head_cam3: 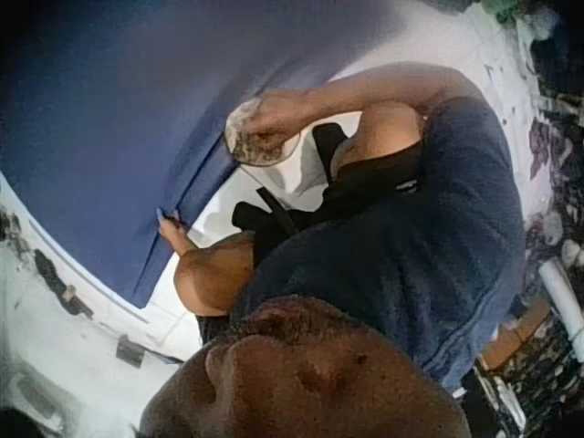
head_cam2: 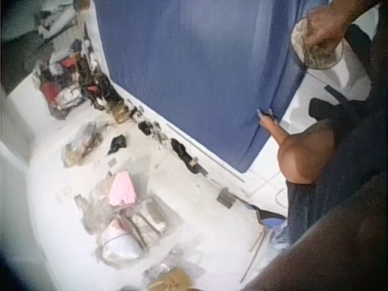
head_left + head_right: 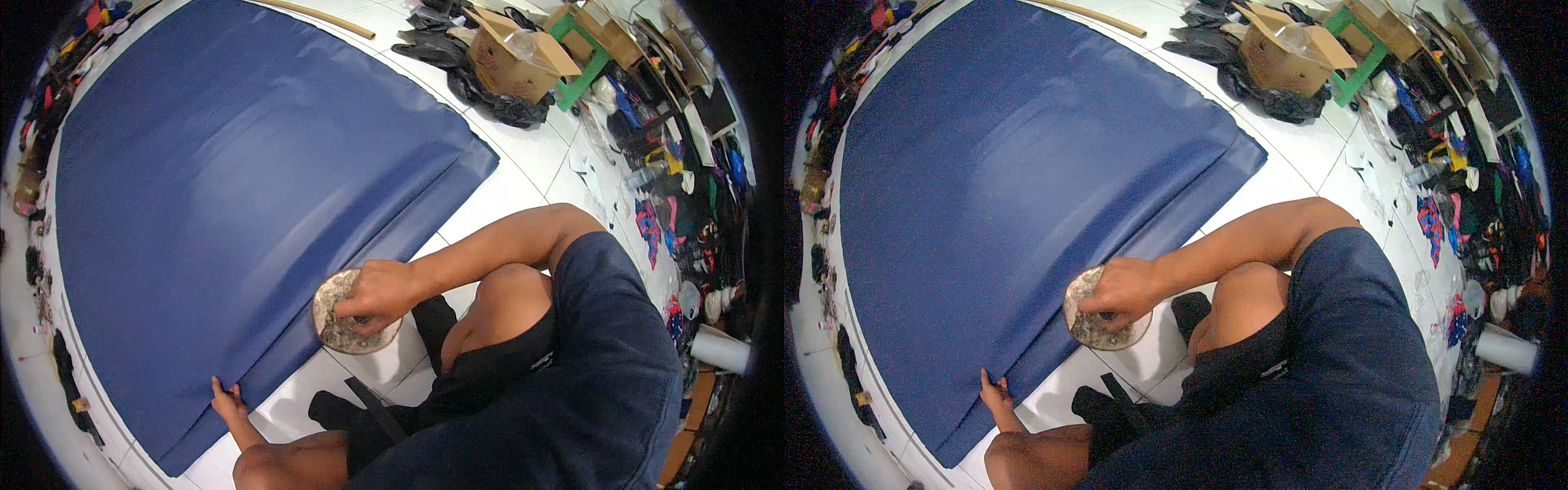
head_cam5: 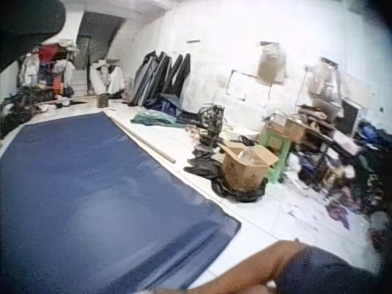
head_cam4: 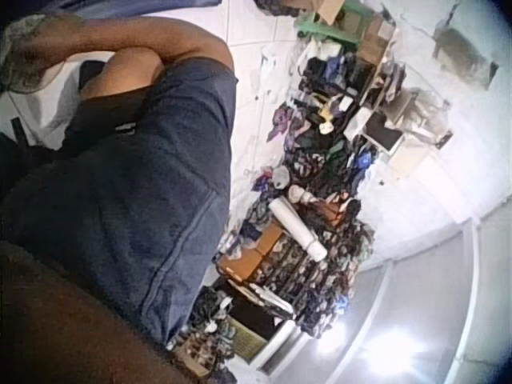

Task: The person unfolds a large piece of blue fabric on a tiled floor, uses a heavy circular weight to hold it in place, and then uses a small piece of white chalk to mark lines along one edge of the textile.

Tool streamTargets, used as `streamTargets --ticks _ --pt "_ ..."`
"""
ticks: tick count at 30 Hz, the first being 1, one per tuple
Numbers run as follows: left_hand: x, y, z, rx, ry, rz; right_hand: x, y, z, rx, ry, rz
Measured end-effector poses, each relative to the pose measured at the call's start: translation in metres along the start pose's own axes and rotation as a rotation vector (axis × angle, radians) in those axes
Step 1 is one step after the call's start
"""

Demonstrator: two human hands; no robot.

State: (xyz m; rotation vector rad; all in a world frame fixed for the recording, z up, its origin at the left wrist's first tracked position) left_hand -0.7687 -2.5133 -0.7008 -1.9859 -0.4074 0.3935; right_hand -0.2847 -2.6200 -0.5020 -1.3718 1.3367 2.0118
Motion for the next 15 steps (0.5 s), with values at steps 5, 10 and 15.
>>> streamTargets --ticks 5,10,15 --pt "-0.013 0.015 0.024 -0.04 -0.04 0.035 0.019 0.01 -0.032 0.147 0.109 0.25" --pt "-0.008 0.01 0.015 -0.058 0.039 -0.036 0.043 0.008 -0.043 0.181 0.335 0.205" --pt "-0.029 0.003 0.02 -0.211 0.154 -0.094 0.005 -0.064 -0.01 0.563 0.522 0.426"
Point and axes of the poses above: each hand's wrist, its own z-axis towards the middle knuckle, its own x-axis out of the palm, y = z × x, the point moved 3 cm from there along z, towards the middle knuckle, and after that the axes turned 9 degrees about x, right-handed, at the moved point
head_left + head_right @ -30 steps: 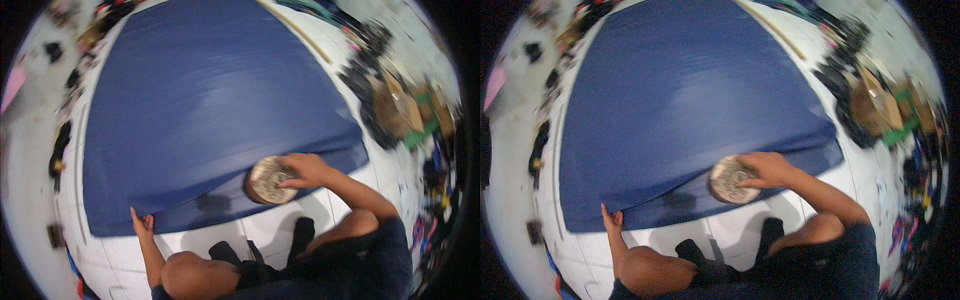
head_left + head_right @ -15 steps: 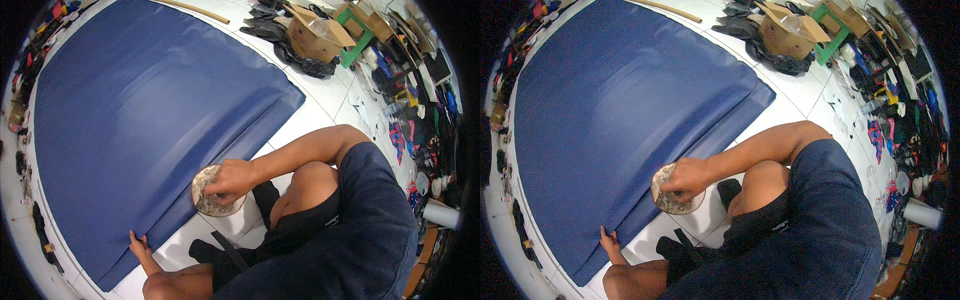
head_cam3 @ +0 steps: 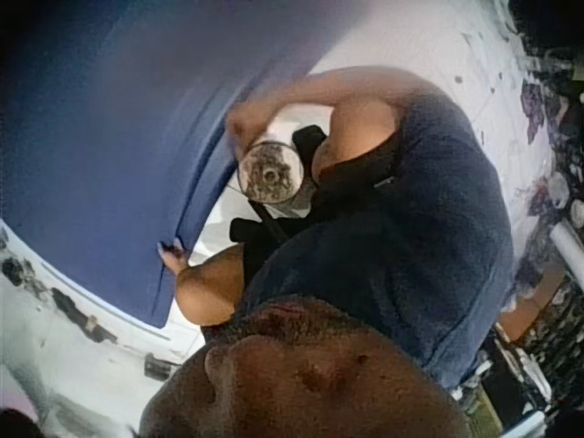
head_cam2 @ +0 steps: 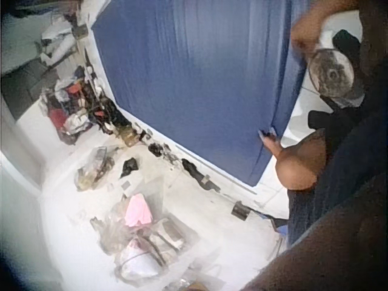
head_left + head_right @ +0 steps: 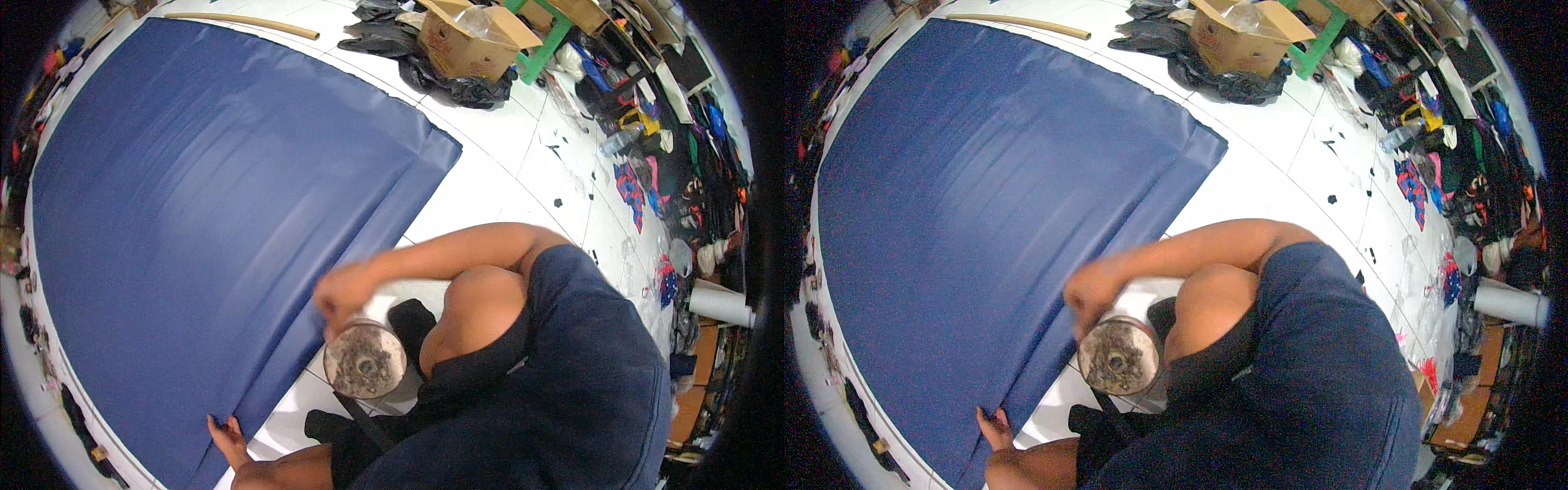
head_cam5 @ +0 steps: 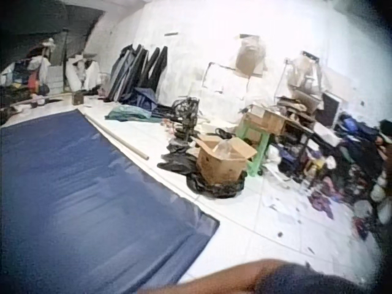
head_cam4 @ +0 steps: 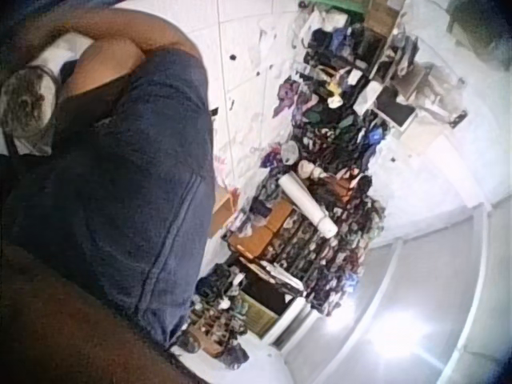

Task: The person unfolds a large piece of blue fabric on a tiled floor, uses a heavy circular weight to hold it in place, and then uses a small piece of white chalk to mark lines along one edge of the textile.

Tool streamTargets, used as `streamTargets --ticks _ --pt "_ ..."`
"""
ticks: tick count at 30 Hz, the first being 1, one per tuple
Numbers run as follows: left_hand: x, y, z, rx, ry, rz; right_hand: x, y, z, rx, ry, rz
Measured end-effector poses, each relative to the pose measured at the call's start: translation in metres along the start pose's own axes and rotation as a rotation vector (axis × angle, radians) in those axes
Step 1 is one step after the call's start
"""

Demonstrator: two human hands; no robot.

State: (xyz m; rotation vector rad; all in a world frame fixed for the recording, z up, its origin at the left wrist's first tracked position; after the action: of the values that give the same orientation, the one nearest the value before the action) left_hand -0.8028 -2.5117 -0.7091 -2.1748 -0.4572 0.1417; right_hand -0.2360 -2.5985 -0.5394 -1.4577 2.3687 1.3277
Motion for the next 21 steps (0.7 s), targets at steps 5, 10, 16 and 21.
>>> streamTargets --ticks 5,10,16,21 --pt "0.008 0.003 -0.005 0.136 -0.055 0.184 -0.113 -0.219 -0.055 0.818 -0.966 0.308" --pt "-0.016 0.005 0.001 0.247 -0.128 0.382 -0.139 -0.305 -0.089 1.08 -1.071 0.573" --pt "-0.056 -0.005 0.005 1.203 0.369 1.757 -0.119 -0.373 -0.086 0.912 -1.635 0.958" --pt "-0.063 0.016 0.005 0.841 0.278 1.808 -0.077 -0.394 -0.136 1.154 -1.694 0.7"
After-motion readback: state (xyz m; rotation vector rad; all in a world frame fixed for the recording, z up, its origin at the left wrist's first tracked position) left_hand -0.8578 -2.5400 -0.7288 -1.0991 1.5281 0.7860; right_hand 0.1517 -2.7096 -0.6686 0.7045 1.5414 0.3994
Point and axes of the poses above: each hand's wrist, its own z-axis towards the middle knuckle, its own x-axis out of the palm, y = z × x, the point moved 3 cm from there along z, towards the middle knuckle, and after that the axes turned 9 degrees about x, right-handed, at the moved point
